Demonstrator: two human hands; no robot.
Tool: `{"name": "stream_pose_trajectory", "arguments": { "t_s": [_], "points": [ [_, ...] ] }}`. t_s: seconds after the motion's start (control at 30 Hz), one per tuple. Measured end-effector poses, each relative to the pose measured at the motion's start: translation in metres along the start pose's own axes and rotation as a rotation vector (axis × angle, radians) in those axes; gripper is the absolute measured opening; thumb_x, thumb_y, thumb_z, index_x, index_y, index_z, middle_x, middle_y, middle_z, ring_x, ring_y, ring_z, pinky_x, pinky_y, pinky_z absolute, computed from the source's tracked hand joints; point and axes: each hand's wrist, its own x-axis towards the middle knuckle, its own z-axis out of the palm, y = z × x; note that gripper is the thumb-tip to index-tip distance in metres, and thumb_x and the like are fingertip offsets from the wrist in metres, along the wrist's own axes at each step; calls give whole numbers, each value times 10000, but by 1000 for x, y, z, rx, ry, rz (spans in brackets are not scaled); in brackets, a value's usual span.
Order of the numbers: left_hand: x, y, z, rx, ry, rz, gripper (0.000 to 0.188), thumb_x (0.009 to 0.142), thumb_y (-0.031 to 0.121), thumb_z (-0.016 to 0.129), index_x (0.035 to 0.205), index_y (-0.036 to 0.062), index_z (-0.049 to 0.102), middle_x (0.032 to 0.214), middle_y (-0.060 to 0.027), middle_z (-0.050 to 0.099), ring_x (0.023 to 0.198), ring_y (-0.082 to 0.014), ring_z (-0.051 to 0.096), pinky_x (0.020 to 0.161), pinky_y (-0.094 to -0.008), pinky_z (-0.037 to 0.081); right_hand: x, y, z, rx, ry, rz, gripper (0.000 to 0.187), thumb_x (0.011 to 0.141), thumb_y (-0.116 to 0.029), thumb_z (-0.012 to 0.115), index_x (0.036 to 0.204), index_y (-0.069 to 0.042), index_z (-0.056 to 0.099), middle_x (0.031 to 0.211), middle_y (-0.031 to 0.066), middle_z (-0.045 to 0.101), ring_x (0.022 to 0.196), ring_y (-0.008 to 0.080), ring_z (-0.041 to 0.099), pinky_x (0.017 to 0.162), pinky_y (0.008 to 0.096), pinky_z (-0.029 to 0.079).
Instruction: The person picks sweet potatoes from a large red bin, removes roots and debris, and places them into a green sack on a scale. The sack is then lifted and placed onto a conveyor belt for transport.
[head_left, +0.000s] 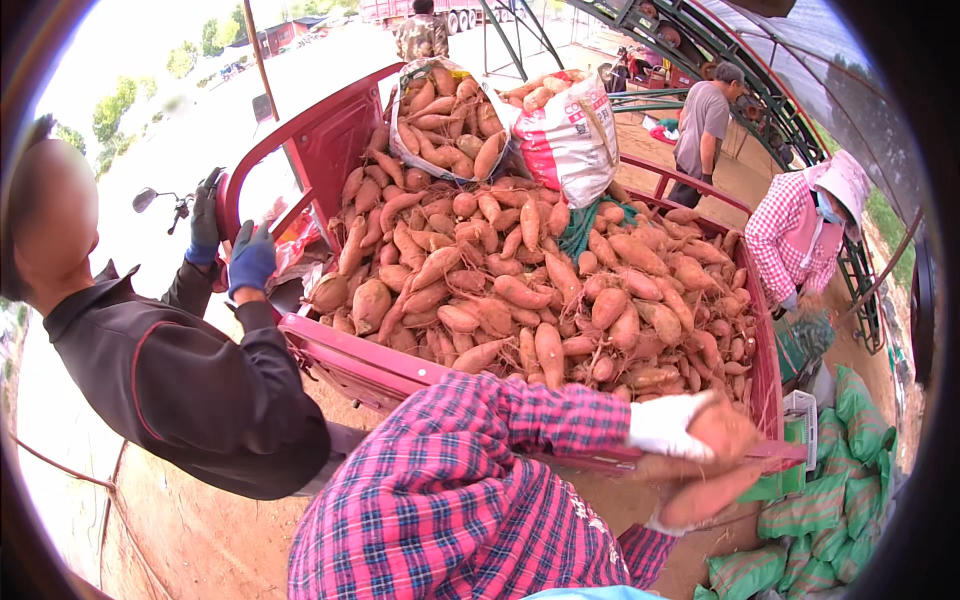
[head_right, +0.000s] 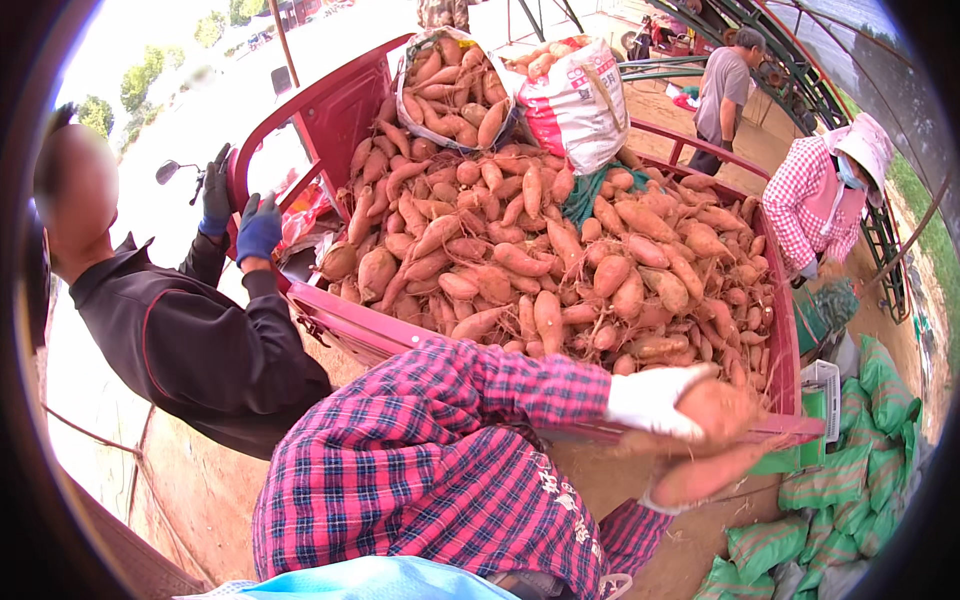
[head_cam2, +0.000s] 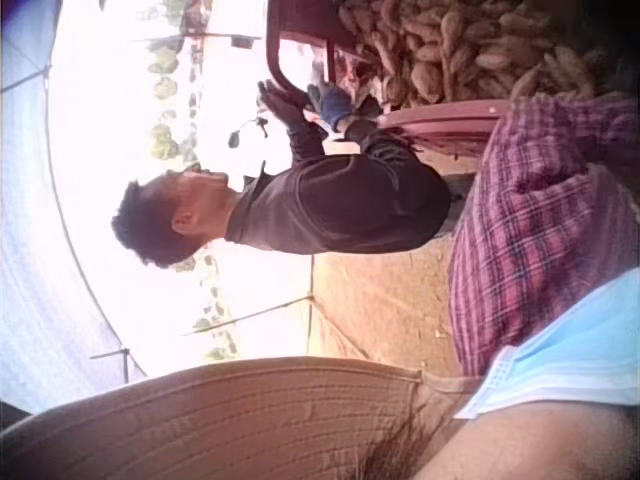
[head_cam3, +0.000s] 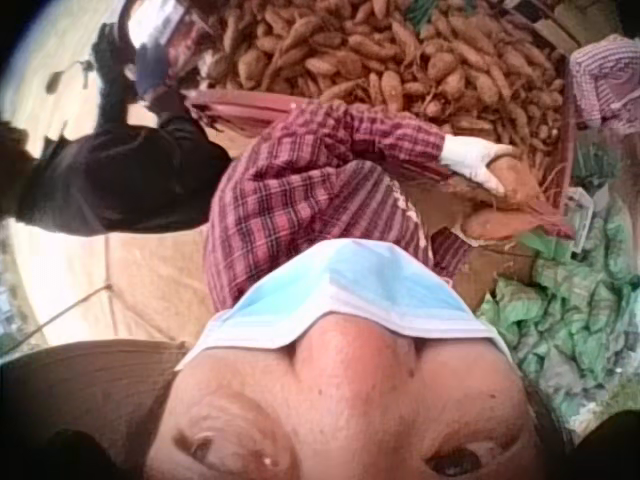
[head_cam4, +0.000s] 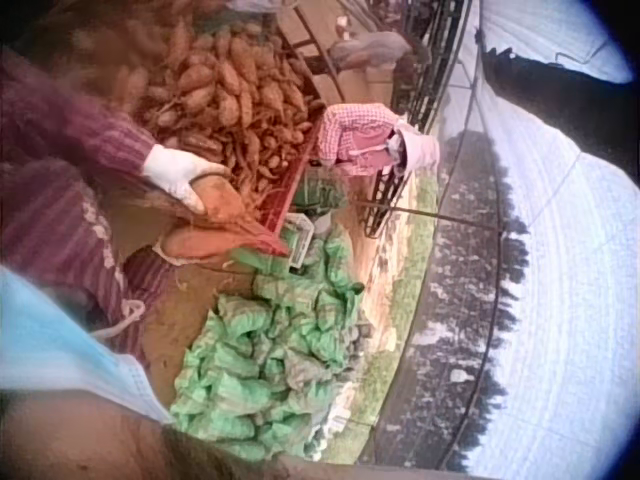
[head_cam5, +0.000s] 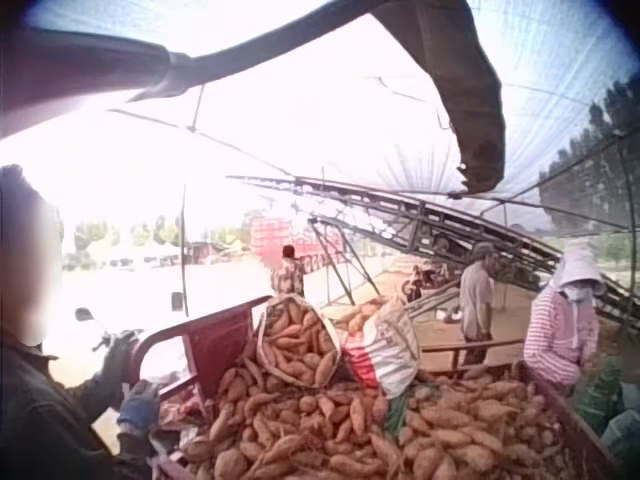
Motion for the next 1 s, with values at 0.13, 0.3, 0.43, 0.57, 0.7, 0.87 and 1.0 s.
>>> {"name": "stream_pose_trajectory", "arguments": {
  "t_s": [0.13, 0.3, 0.43, 0.57, 0.7, 0.87, 1.0],
  "points": [
    [-22, 2, 58, 193, -224, -96, 1118, 863, 690, 586, 1516, -111, 163, 1398, -371, 462, 1301, -465, 491, 1108, -459, 391, -64, -7, 1, -85, 225, -135, 513, 993, -463, 500, 1346, -92, 468, 1246, 83, 475, 1128, 247, 462, 978, 430, 419],
    [-36, -3, 105, 40, -494, 283, 773, 916, 492, 656, 1350, -103, 420, 1226, -296, 575, 1112, -396, 601, 969, -430, 491, -161, -6, -6, -1110, 817, -556, 379, 1053, -376, 444, 1271, -70, 493, 1093, 50, 502, 988, 206, 474, 889, 385, 453],
    [-47, 14, 136, -120, -838, 78, 919, 941, 371, 677, 1533, -86, 143, 1381, -256, 526, 1268, -302, 551, 1058, -372, 457, -224, 25, 13, -1337, 1301, -707, 312, 1083, -339, 414, 1202, -72, 523, 1007, 43, 543, 893, 200, 505, 818, 374, 478],
    [-62, 34, 165, -2, -1104, 187, 927, 953, 311, 668, 1561, -54, 71, 1450, -266, 456, 1348, -281, 475, 1103, -354, 409, -263, 51, 43, 22, 524, -1242, 330, 1056, -401, 421, 1031, -121, 595, 993, 95, 628, 864, 276, 587, 775, 428, 498],
    [-92, 21, 208, 260, -1413, 345, 899, 936, 461, 630, 1554, -22, 192, 1520, -289, 371, 1412, -377, 400, 1157, -394, 344, -314, 89, 5, -135, 323, -1411, 390, 1027, -443, 424, 925, -125, 628, 1009, 130, 632, 945, 318, 599, 843, 444, 493],
    [-100, -15, 273, 2, -1681, 736, 701, 948, 402, 634, 1469, -6, 402, 1494, -244, 431, 1394, -364, 423, 1139, -405, 367, -393, 176, -104, 552, 733, -1579, 415, 1009, -462, 446, 1165, -98, 571, 1212, 156, 584, 1121, 323, 569, 985, 454, 465],
    [-81, -36, 257, -12, -1865, 613, 513, 946, 252, 659, 1357, -27, 528, 1402, -222, 538, 1317, -337, 518, 1107, -389, 409, -406, 216, -138, 896, 802, -1602, 490, 1010, -432, 447, 1269, -33, 562, 1241, 185, 619, 1149, 348, 602, 1017, 482, 488]
  ]
}}
